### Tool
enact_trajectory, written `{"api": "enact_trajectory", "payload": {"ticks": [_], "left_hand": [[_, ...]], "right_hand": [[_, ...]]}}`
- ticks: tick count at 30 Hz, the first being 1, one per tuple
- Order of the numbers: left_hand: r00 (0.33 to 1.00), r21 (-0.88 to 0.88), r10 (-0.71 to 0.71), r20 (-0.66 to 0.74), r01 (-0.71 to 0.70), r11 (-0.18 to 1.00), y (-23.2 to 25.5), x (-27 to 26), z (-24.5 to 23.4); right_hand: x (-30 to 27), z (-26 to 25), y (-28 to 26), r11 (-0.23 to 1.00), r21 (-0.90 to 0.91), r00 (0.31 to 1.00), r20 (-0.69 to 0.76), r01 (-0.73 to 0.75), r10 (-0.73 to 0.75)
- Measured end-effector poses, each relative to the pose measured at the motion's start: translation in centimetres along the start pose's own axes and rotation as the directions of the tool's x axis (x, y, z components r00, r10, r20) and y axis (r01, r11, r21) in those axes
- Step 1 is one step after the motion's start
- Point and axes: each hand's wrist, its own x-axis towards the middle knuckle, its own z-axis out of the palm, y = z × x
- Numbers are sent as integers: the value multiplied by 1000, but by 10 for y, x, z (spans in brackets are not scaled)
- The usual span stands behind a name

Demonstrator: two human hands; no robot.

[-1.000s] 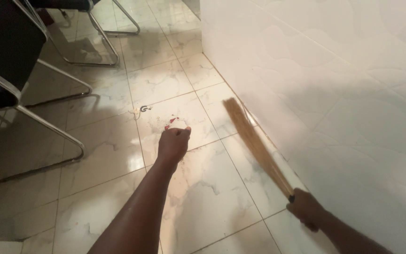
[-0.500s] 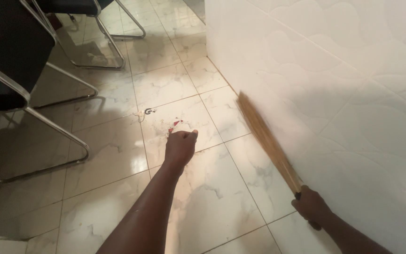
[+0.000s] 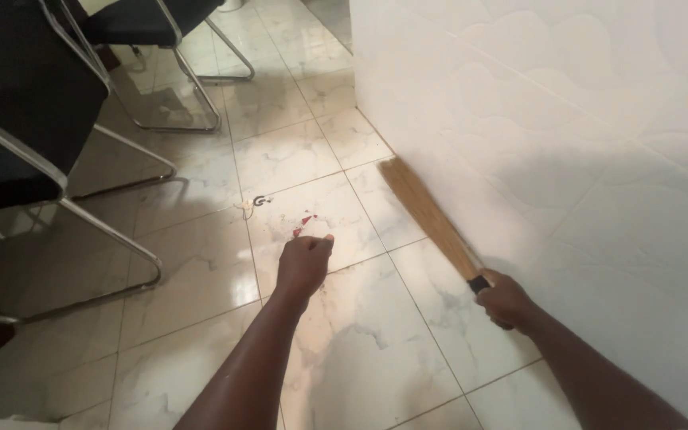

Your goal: Sweeping debris such as hair and dirt on a white tiled floor using a straw broom.

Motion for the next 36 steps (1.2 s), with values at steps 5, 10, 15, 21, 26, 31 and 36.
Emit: {"api": "enact_trajectory", "payload": {"ticks": [5,10,15,21,26,31,36], "left_hand": [[997,76,62,-37,-59,995,-4,0,-11],[994,-14,69,-82,-71,997,-20,9,-18],[997,-38,55,-62,-58,998,-17,5,-24],[996,-72,56,-68,-61,996,-16,7,-24],[998,17,37,-41,-36,999,-9,3,-21],[994,80,99,-49,-95,992,-15,7,-14],[996,28,69,-59,-67,997,-14,4,-13]], "right_hand": [[11,37,-3,996,42,997,28,77,-78],[78,65,51,790,-477,911,58,385,-409],[61,44,37,784,-528,945,167,326,-281],[55,-7,29,910,-294,954,158,292,-255],[34,-9,11,959,-254,989,-37,128,-142],[79,13,90,831,-465,945,43,305,-323],[46,46,67,773,-548,945,133,321,-298]]}}
